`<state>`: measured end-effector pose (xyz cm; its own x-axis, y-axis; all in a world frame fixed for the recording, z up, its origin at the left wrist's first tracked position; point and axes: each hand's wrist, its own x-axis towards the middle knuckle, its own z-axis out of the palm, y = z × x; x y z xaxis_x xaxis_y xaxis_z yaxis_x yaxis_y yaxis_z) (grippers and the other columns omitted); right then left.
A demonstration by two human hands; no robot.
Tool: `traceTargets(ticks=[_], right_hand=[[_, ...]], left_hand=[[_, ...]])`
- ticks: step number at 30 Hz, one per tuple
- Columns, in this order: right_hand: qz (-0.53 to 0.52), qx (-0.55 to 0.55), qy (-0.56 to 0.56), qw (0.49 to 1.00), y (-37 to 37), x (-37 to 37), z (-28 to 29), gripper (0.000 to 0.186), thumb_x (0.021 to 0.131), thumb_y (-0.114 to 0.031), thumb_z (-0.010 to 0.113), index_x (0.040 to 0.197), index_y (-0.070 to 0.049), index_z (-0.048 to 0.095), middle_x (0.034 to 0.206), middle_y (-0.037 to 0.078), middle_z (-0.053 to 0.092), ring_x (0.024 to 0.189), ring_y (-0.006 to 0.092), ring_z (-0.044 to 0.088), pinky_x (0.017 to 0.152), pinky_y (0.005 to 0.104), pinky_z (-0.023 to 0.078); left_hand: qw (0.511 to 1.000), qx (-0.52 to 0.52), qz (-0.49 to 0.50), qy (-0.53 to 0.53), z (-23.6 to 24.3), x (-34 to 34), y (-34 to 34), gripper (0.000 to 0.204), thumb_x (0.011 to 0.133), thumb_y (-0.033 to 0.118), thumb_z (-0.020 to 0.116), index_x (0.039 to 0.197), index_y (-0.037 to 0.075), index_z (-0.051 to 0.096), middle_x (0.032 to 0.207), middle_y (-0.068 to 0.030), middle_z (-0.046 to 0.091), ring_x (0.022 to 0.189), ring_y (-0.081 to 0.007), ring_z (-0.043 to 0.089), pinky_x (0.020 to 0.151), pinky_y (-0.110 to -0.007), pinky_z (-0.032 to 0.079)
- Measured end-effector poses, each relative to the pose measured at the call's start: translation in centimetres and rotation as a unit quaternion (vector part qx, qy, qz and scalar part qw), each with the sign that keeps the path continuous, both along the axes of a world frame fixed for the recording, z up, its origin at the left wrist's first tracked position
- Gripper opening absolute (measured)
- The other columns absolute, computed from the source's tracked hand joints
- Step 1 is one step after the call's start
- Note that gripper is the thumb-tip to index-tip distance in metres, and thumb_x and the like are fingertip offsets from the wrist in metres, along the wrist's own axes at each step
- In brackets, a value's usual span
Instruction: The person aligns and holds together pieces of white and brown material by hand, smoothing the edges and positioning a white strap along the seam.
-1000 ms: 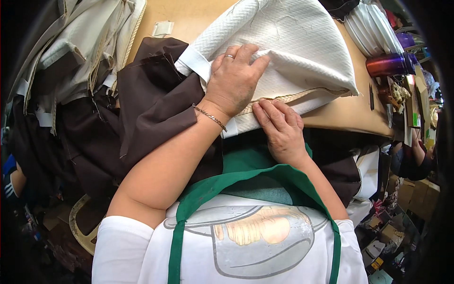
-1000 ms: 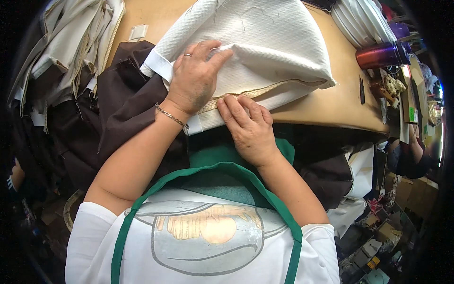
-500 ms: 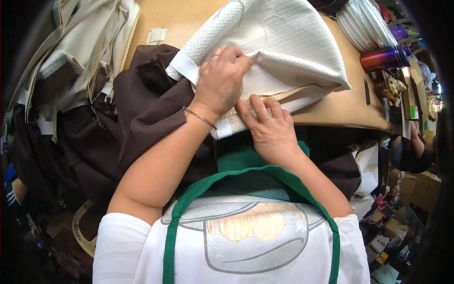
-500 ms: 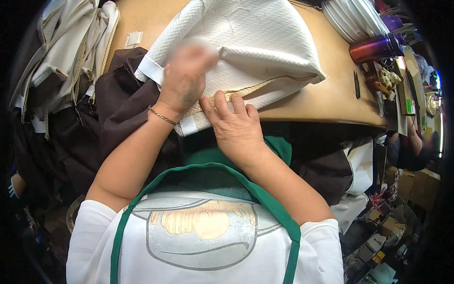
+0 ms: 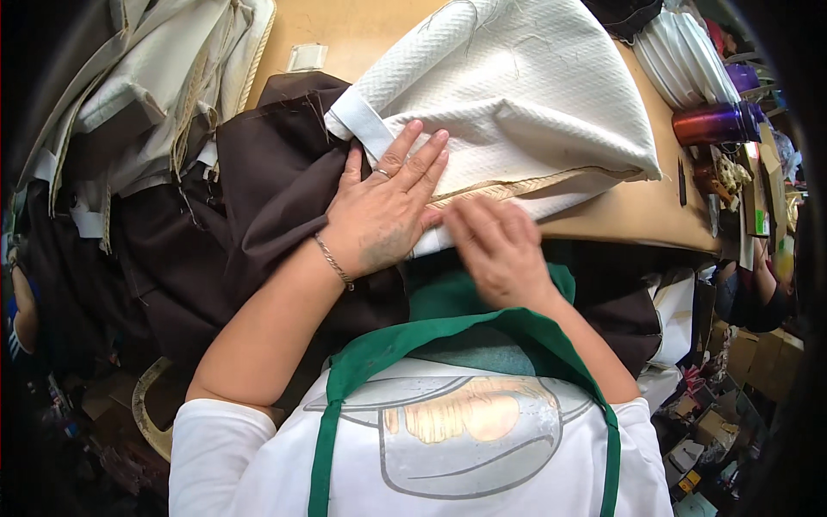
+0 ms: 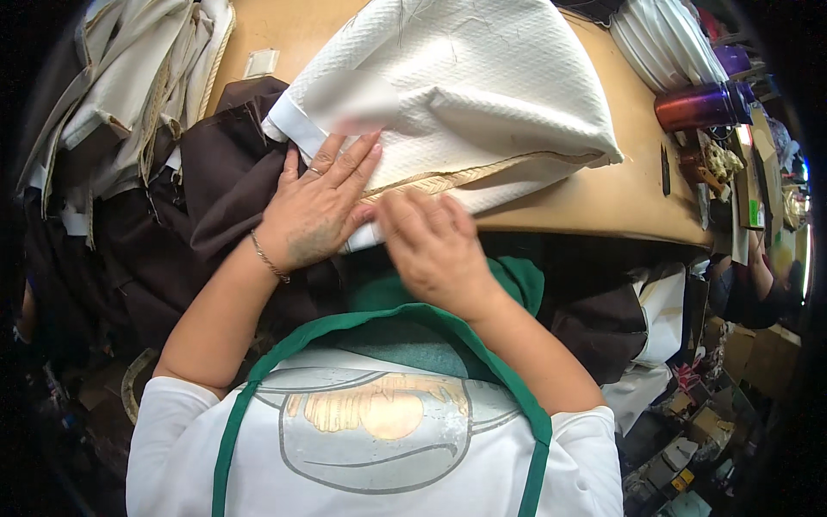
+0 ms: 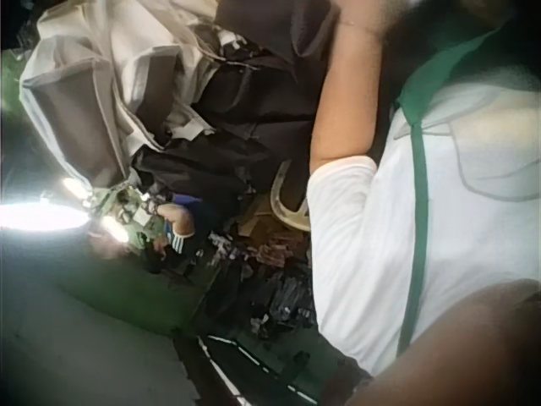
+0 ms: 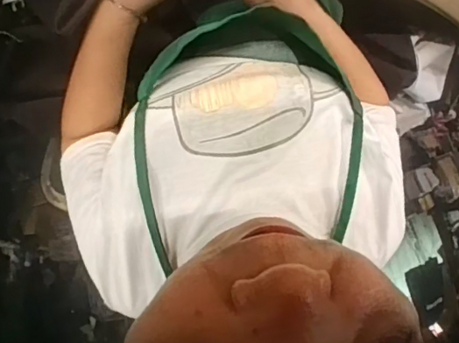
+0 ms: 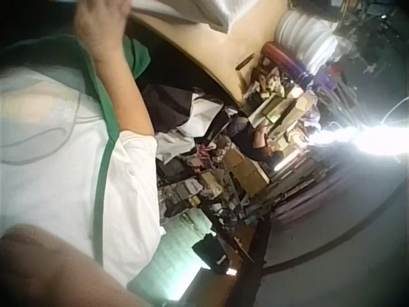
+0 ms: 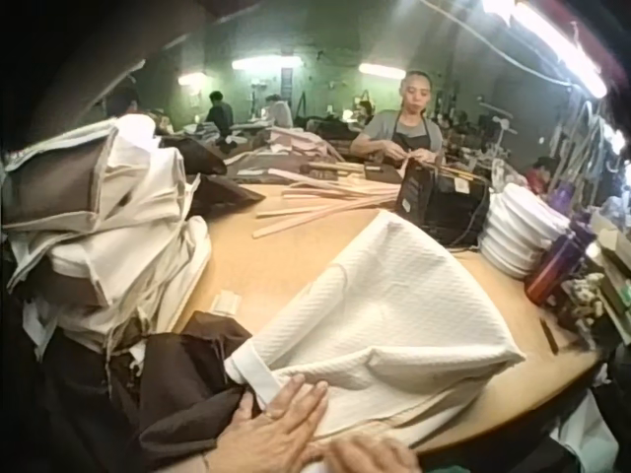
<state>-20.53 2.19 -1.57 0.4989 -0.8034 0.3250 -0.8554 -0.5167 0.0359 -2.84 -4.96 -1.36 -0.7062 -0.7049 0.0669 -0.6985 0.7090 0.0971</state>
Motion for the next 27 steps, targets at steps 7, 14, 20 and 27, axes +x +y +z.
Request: traceTargets(ticks=[7,14,20,27], right_hand=[[-0.019,0.038,-0.002,0.999,-0.2,1.5,-0.6,0.039,0.076,-0.021,0.048,0.109,-0.003,0.058,0.115,0.007,0.051,0.110,0.0183,0.047,0.098,0.0412,0.027],[-0.054,0.005,0.066,0.996,0.0,1.0,-0.6,0.038,0.077,-0.022,0.047,0.107,-0.003,0.059,0.111,0.008,0.052,0.108,0.0194,0.050,0.101,0.0461,0.022],[-0.129,0.082,0.065,0.986,-0.6,-0.7,1.0,0.044,0.075,-0.028,0.051,0.108,0.001,0.057,0.112,0.010,0.051,0.111,0.0205,0.048,0.103,0.0444,0.019],[-0.171,0.105,0.087,0.976,-0.7,-1.9,1.2,0.067,0.077,-0.054,0.049,0.113,0.002,0.053,0.117,0.012,0.048,0.113,0.0216,0.045,0.104,0.0446,0.013]], left_hand=[[0.996,0.085,-0.007,0.003,0.8,0.0,-0.6,0.066,0.083,0.033,0.052,0.139,0.011,0.023,0.148,0.0001,0.012,0.137,-0.0225,0.006,0.093,-0.062,0.031],[0.998,0.068,-0.004,0.017,0.7,0.0,-0.5,0.066,0.080,0.034,0.054,0.137,0.011,0.030,0.147,0.0009,0.015,0.136,-0.0191,0.010,0.089,-0.058,0.033],[0.994,0.113,-0.009,0.006,1.1,0.0,-0.7,0.069,0.081,0.035,0.052,0.139,0.010,0.023,0.147,-0.0027,0.015,0.136,-0.0255,0.008,0.091,-0.062,0.030],[0.995,0.098,-0.013,-0.003,1.1,0.1,-0.7,0.069,0.080,0.035,0.053,0.139,0.010,0.025,0.147,-0.0026,0.015,0.136,-0.0254,0.009,0.090,-0.063,0.030]])
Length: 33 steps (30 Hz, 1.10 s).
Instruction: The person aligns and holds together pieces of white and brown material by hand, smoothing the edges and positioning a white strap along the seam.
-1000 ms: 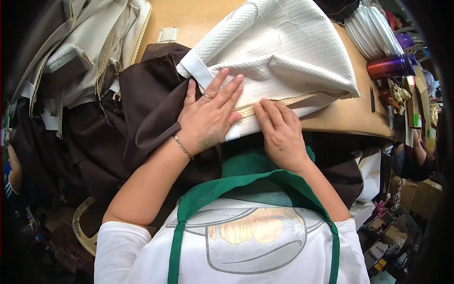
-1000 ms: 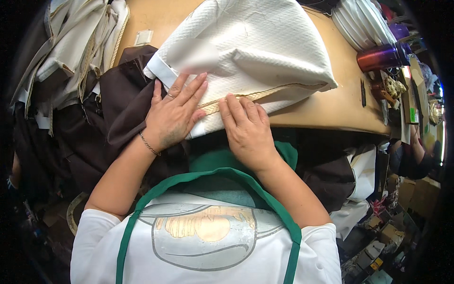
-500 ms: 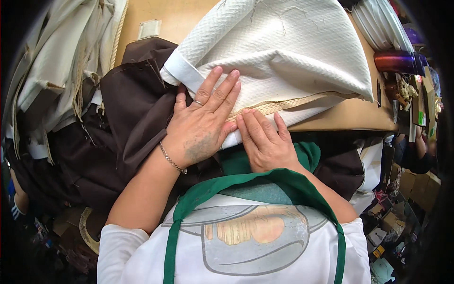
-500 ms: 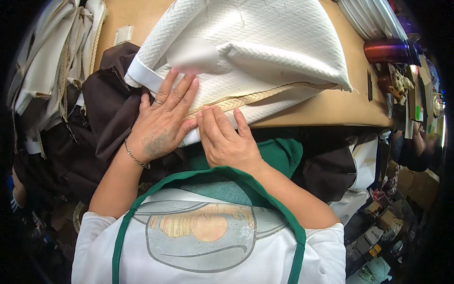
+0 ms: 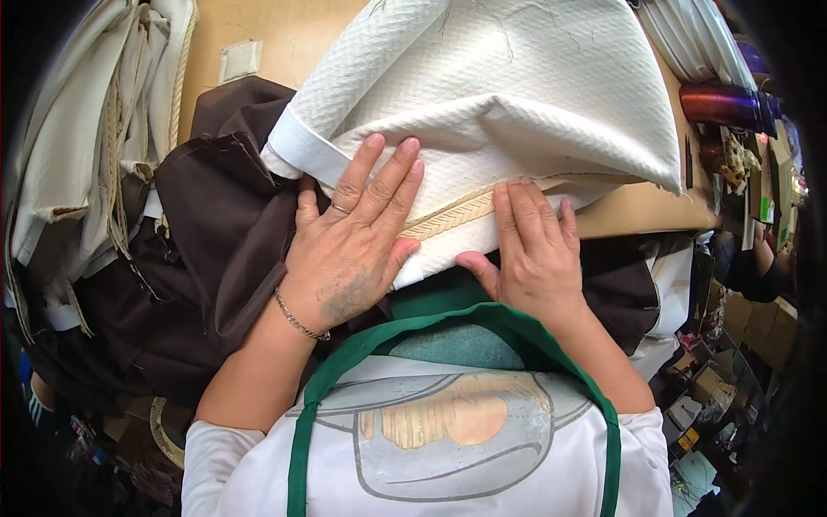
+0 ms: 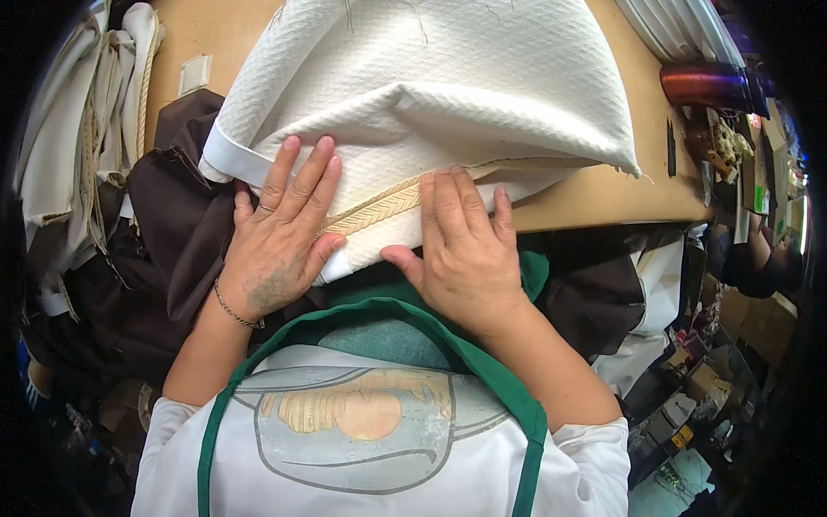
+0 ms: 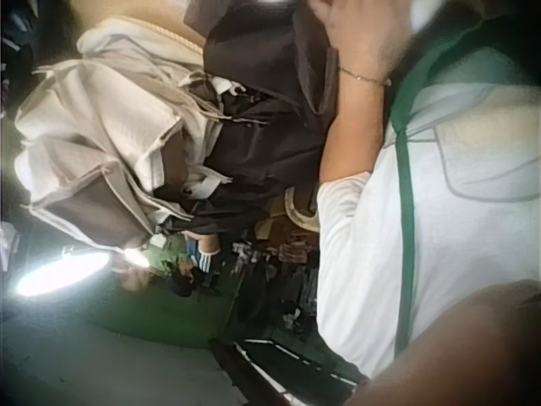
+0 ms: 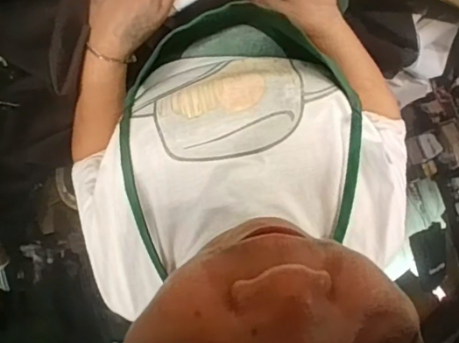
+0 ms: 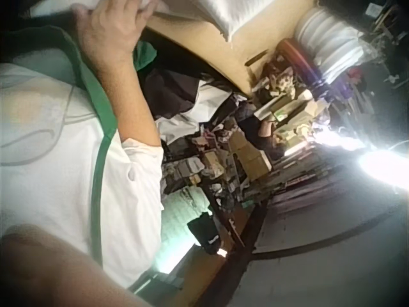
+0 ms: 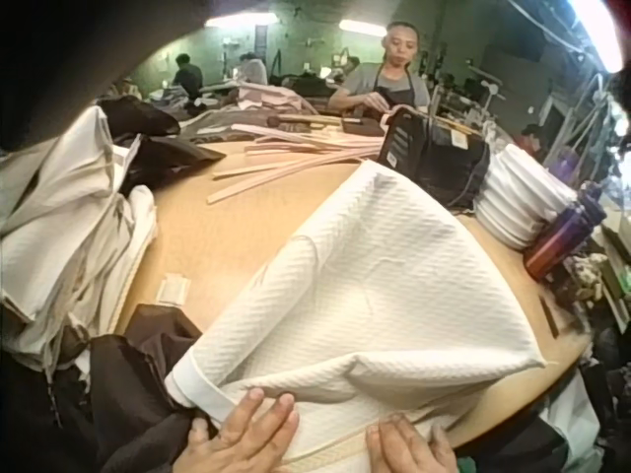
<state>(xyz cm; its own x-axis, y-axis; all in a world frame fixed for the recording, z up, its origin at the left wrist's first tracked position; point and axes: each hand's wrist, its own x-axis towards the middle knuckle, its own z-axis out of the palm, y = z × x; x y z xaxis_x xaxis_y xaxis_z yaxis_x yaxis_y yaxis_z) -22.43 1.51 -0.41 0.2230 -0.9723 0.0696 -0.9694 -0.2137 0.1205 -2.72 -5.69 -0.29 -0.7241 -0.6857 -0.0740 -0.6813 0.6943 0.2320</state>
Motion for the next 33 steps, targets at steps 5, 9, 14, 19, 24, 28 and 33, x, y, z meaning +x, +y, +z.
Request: traceTargets(ticks=[5,9,14,19,24,28,33], right_hand=[[-0.039,0.012,0.030,0.999,-0.3,-1.8,0.6,0.079,0.071,-0.063,0.049,0.114,0.004,0.052,0.118,0.012,0.048,0.115,0.0225,0.043,0.099,0.0458,0.022],[-0.044,0.000,0.014,0.999,-1.2,-2.9,0.6,0.086,0.067,-0.066,0.051,0.114,0.006,0.049,0.116,0.012,0.046,0.106,0.0241,0.045,0.095,0.0485,0.029],[-0.089,0.018,-0.013,0.996,-1.8,-2.3,1.3,0.089,0.065,-0.064,0.055,0.120,0.005,0.044,0.120,0.014,0.043,0.109,0.0274,0.042,0.094,0.0523,0.030],[0.094,0.041,-0.081,0.991,1.3,2.3,-0.6,0.080,0.075,-0.065,0.043,0.122,-0.002,0.046,0.129,0.014,0.040,0.125,0.0261,0.033,0.103,0.0527,0.013],[0.144,-0.027,-0.008,0.989,1.1,3.1,-2.0,0.079,0.080,-0.067,0.028,0.119,-0.004,0.052,0.127,0.011,0.043,0.124,0.0235,0.035,0.105,0.0493,0.008],[0.126,-0.029,0.022,0.991,0.9,3.8,-1.9,0.078,0.083,-0.065,0.022,0.119,-0.004,0.052,0.126,0.011,0.044,0.123,0.0233,0.036,0.105,0.0479,0.009],[0.083,-0.027,-0.008,0.996,0.6,4.1,-2.2,0.084,0.076,-0.071,0.027,0.119,-0.003,0.052,0.126,0.011,0.043,0.122,0.0231,0.036,0.104,0.0479,0.010]], left_hand=[[1.000,-0.003,0.001,0.000,-0.1,0.1,0.1,0.069,0.080,0.034,0.053,0.138,0.009,0.025,0.147,-0.0025,0.015,0.136,-0.0246,0.010,0.089,-0.063,0.031],[1.000,-0.017,0.004,0.011,-0.4,-0.1,0.2,0.069,0.080,0.034,0.053,0.138,0.009,0.026,0.147,-0.0024,0.015,0.136,-0.0242,0.010,0.089,-0.062,0.031],[1.000,-0.001,0.024,0.010,0.2,-0.4,0.2,0.069,0.080,0.032,0.053,0.138,0.008,0.025,0.147,-0.0028,0.014,0.136,-0.0241,0.010,0.089,-0.061,0.033],[0.999,-0.017,0.016,0.030,-0.2,-0.4,0.2,0.071,0.077,0.031,0.055,0.138,0.008,0.025,0.147,-0.0033,0.015,0.136,-0.0232,0.011,0.088,-0.059,0.035],[0.999,-0.029,0.018,0.023,-0.3,-0.3,0.2,0.072,0.077,0.031,0.056,0.138,0.007,0.025,0.147,-0.0039,0.017,0.136,-0.0242,0.013,0.086,-0.059,0.036],[0.999,-0.019,0.021,0.018,-0.4,-0.2,0.4,0.072,0.077,0.031,0.055,0.138,0.007,0.025,0.147,-0.0046,0.016,0.136,-0.0252,0.012,0.086,-0.060,0.035],[0.999,-0.017,0.037,0.021,-0.5,-0.4,0.5,0.071,0.075,0.035,0.055,0.137,0.010,0.030,0.147,0.0010,0.017,0.135,-0.0165,0.013,0.095,-0.053,0.022]])
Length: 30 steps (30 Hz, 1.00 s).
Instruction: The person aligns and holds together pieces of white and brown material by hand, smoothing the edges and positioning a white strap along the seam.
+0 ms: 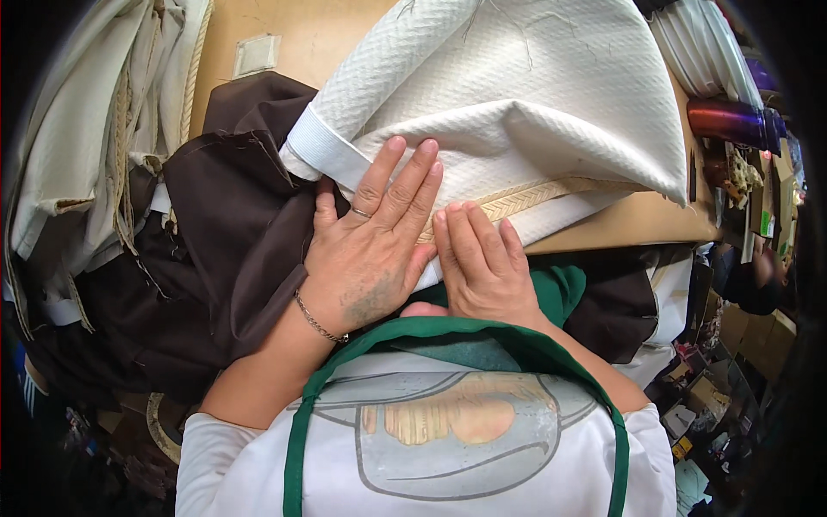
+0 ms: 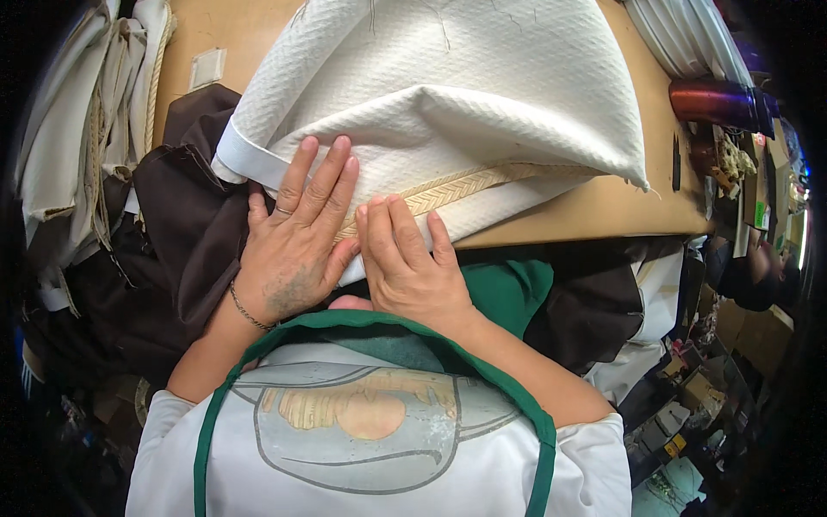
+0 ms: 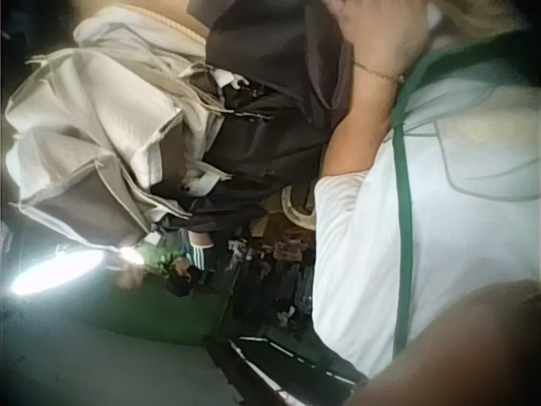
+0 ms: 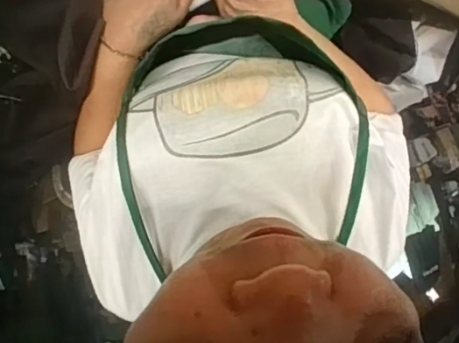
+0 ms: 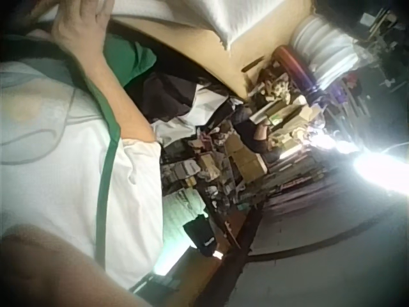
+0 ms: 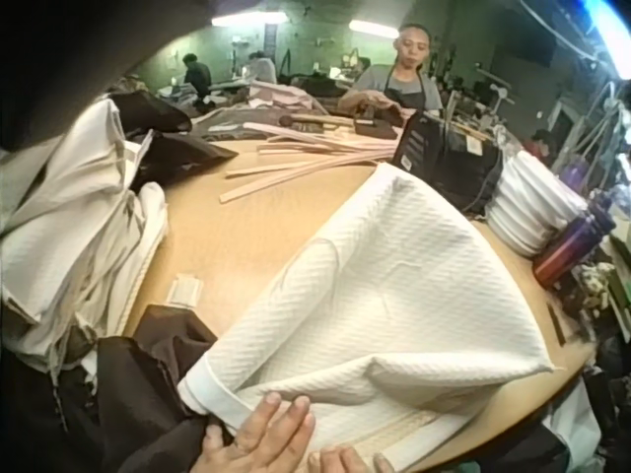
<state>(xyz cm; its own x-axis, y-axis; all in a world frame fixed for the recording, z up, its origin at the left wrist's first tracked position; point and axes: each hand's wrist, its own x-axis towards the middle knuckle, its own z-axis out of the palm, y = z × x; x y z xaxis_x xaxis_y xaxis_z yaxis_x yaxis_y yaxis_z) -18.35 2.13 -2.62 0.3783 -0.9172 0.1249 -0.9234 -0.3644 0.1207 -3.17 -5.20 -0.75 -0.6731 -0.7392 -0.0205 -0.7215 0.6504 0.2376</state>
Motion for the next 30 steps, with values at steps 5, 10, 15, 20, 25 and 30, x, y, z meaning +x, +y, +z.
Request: traceTargets(ticks=[5,10,15,20,25,30], right_hand=[[-0.016,0.091,-0.163,0.982,-1.8,-0.9,1.7,0.081,0.074,-0.064,0.047,0.124,0.000,0.045,0.123,0.013,0.045,0.117,0.0274,0.043,0.097,0.0488,0.027],[-0.014,0.056,-0.310,0.949,-1.0,-2.4,1.9,0.075,0.075,-0.060,0.049,0.121,0.000,0.048,0.121,0.012,0.048,0.114,0.0267,0.046,0.098,0.0455,0.028],[0.017,0.027,-0.116,0.993,-0.7,0.1,1.2,0.075,0.078,-0.066,0.037,0.112,-0.002,0.057,0.120,0.010,0.050,0.118,0.0216,0.044,0.103,0.0459,0.018],[-0.015,-0.010,-0.079,0.997,-1.1,-1.0,0.7,0.075,0.079,-0.066,0.033,0.112,-0.004,0.058,0.122,0.010,0.050,0.119,0.0205,0.044,0.105,0.0494,0.010],[-0.075,0.063,-0.112,0.989,-2.0,-3.2,2.3,0.066,0.078,-0.059,0.045,0.117,-0.007,0.055,0.122,0.007,0.051,0.118,0.0195,0.045,0.103,0.0557,0.002],[-0.100,0.060,-0.096,0.988,-2.3,-6.3,2.0,0.058,0.079,-0.057,0.045,0.120,-0.017,0.053,0.127,0.004,0.049,0.121,0.0216,0.043,0.101,0.0600,0.004]], left_hand=[[1.000,-0.001,0.011,0.007,-0.2,0.1,-0.1,0.072,0.075,0.036,0.055,0.137,0.010,0.030,0.147,0.0009,0.017,0.135,-0.0167,0.013,0.096,-0.054,0.022],[1.000,0.011,0.020,0.019,0.1,-0.4,-0.4,0.070,0.076,0.036,0.055,0.136,0.010,0.031,0.147,0.0009,0.017,0.135,-0.0165,0.013,0.096,-0.054,0.023],[0.999,-0.038,0.016,0.000,-0.3,-0.4,-0.5,0.069,0.076,0.036,0.054,0.135,0.010,0.032,0.146,0.0011,0.019,0.135,-0.0163,0.015,0.094,-0.053,0.026],[1.000,-0.011,0.013,0.016,0.0,0.0,-0.3,0.070,0.076,0.037,0.054,0.136,0.011,0.031,0.146,0.0016,0.020,0.135,-0.0159,0.015,0.093,-0.052,0.026],[1.000,-0.007,-0.010,-0.013,0.0,0.3,-0.5,0.072,0.080,0.039,0.051,0.138,0.006,0.025,0.147,-0.0059,0.017,0.136,-0.0225,0.013,0.093,-0.050,0.025],[1.000,-0.014,-0.013,-0.001,-0.2,0.4,-0.5,0.072,0.080,0.038,0.051,0.138,0.005,0.025,0.147,-0.0058,0.016,0.136,-0.0225,0.013,0.092,-0.051,0.026]])
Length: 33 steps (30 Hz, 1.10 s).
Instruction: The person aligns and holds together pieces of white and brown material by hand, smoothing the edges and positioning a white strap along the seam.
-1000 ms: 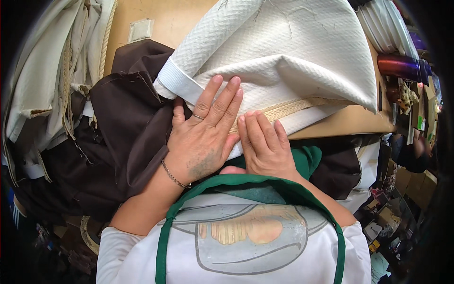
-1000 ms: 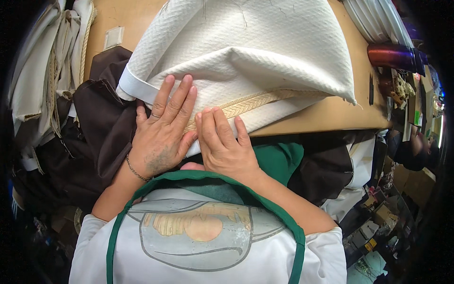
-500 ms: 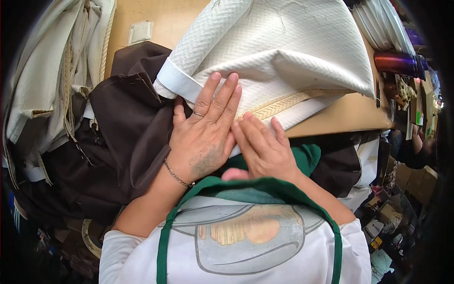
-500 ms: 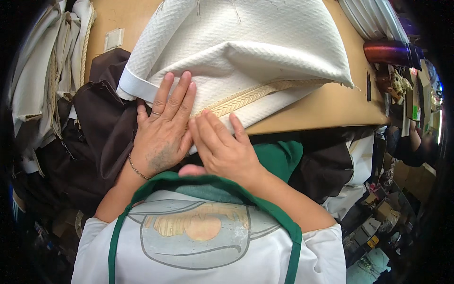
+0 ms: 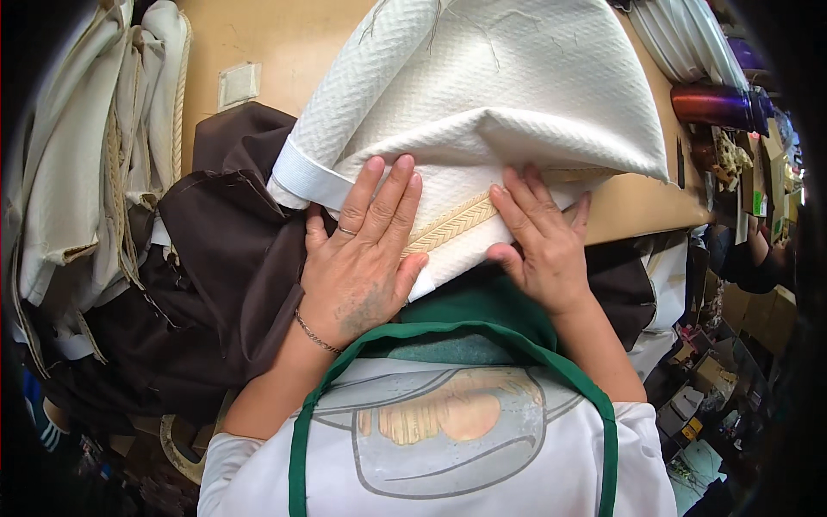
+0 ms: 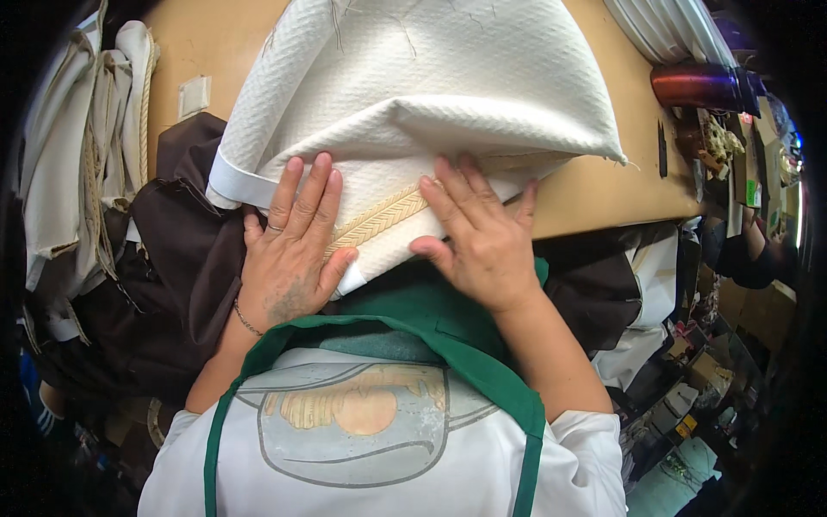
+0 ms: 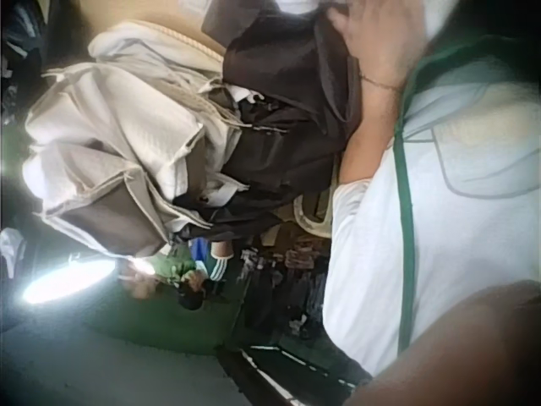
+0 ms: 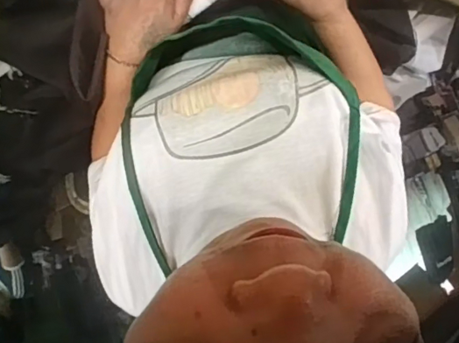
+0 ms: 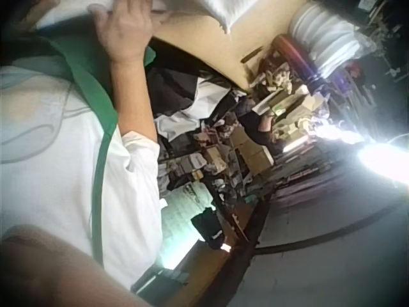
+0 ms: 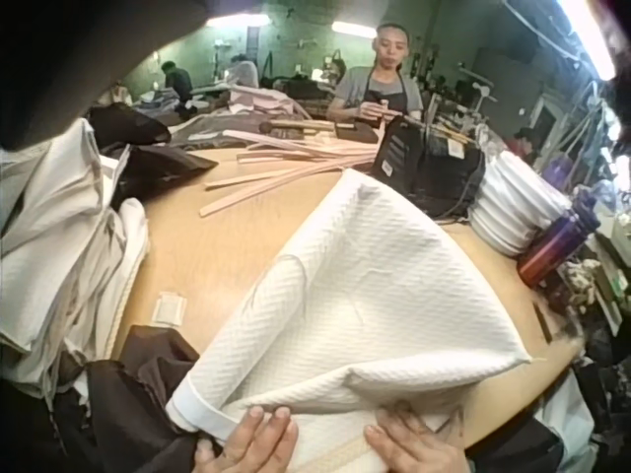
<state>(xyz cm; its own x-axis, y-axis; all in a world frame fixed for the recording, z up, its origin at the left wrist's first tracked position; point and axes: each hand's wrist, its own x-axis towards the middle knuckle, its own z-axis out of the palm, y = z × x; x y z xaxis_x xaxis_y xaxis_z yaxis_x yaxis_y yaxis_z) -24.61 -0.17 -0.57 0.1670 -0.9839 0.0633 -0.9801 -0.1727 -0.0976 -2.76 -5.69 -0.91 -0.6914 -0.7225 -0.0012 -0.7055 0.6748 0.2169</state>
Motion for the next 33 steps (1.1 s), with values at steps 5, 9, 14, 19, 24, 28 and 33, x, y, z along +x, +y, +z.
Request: traceTargets(ticks=[5,9,14,19,24,28,33], right_hand=[[-0.045,-0.048,0.051,0.997,0.1,-2.7,-1.2,0.059,0.080,-0.058,0.042,0.122,-0.018,0.051,0.127,0.003,0.049,0.124,0.0235,0.040,0.096,0.0665,0.007],[-0.087,-0.071,0.107,0.988,0.0,-3.5,-1.0,0.062,0.079,-0.058,0.044,0.121,-0.014,0.052,0.132,0.002,0.044,0.125,0.0260,0.037,0.094,0.0688,0.008],[-0.101,-0.159,0.011,0.982,1.1,-0.5,0.5,0.048,0.078,-0.041,0.058,0.110,-0.006,0.056,0.127,0.011,0.046,0.121,0.0314,0.040,0.098,0.0571,0.021],[0.123,-0.120,-0.108,0.979,1.7,3.4,-1.0,0.034,0.075,-0.023,0.059,0.102,-0.001,0.059,0.114,0.011,0.053,0.111,0.0270,0.049,0.093,0.0451,0.035],[0.134,-0.132,-0.120,0.975,1.4,2.7,-1.5,0.029,0.076,-0.021,0.057,0.096,0.000,0.059,0.106,0.012,0.056,0.106,0.0276,0.051,0.088,0.0441,0.039],[0.037,-0.188,-0.094,0.977,0.0,0.0,-1.2,0.024,0.080,-0.020,0.056,0.092,0.000,0.060,0.101,0.012,0.058,0.095,0.0252,0.055,0.082,0.0421,0.041],[-0.011,-0.202,-0.169,0.964,-1.0,-4.8,-2.4,0.020,0.076,-0.016,0.061,0.094,-0.007,0.061,0.098,0.005,0.058,0.092,0.0233,0.054,0.081,0.0399,0.041]], left_hand=[[1.000,-0.001,-0.007,-0.003,0.2,-0.1,0.0,0.072,0.080,0.037,0.051,0.138,0.005,0.025,0.147,-0.0059,0.016,0.136,-0.0220,0.013,0.091,-0.053,0.028],[1.000,-0.018,0.004,0.002,0.1,-0.3,0.1,0.070,0.080,0.036,0.051,0.138,0.006,0.026,0.147,-0.0064,0.016,0.136,-0.0221,0.013,0.090,-0.055,0.030],[0.993,-0.078,-0.011,0.089,-0.2,0.0,0.6,0.058,0.076,0.026,0.062,0.128,0.009,0.044,0.141,-0.0073,0.030,0.134,-0.0264,0.021,0.090,-0.056,0.029],[0.937,-0.165,-0.203,0.233,2.0,-0.4,3.0,0.031,0.074,0.020,0.065,0.101,0.005,0.063,0.119,-0.0070,0.054,0.110,-0.0273,0.051,0.092,-0.049,0.034],[0.967,0.019,-0.111,0.227,0.2,-2.0,2.0,0.049,0.076,0.023,0.065,0.116,-0.003,0.051,0.113,-0.0174,0.053,0.095,-0.0256,0.057,0.077,-0.031,0.047],[0.976,0.000,-0.124,0.182,-0.4,-1.7,1.7,0.055,0.075,0.023,0.066,0.122,0.001,0.047,0.115,-0.0148,0.051,0.094,-0.0276,0.054,0.077,-0.034,0.047],[0.986,-0.005,-0.127,0.109,0.8,-2.7,1.5,0.055,0.074,0.026,0.066,0.120,0.001,0.049,0.111,-0.0139,0.053,0.086,-0.0259,0.054,0.072,-0.032,0.047]])
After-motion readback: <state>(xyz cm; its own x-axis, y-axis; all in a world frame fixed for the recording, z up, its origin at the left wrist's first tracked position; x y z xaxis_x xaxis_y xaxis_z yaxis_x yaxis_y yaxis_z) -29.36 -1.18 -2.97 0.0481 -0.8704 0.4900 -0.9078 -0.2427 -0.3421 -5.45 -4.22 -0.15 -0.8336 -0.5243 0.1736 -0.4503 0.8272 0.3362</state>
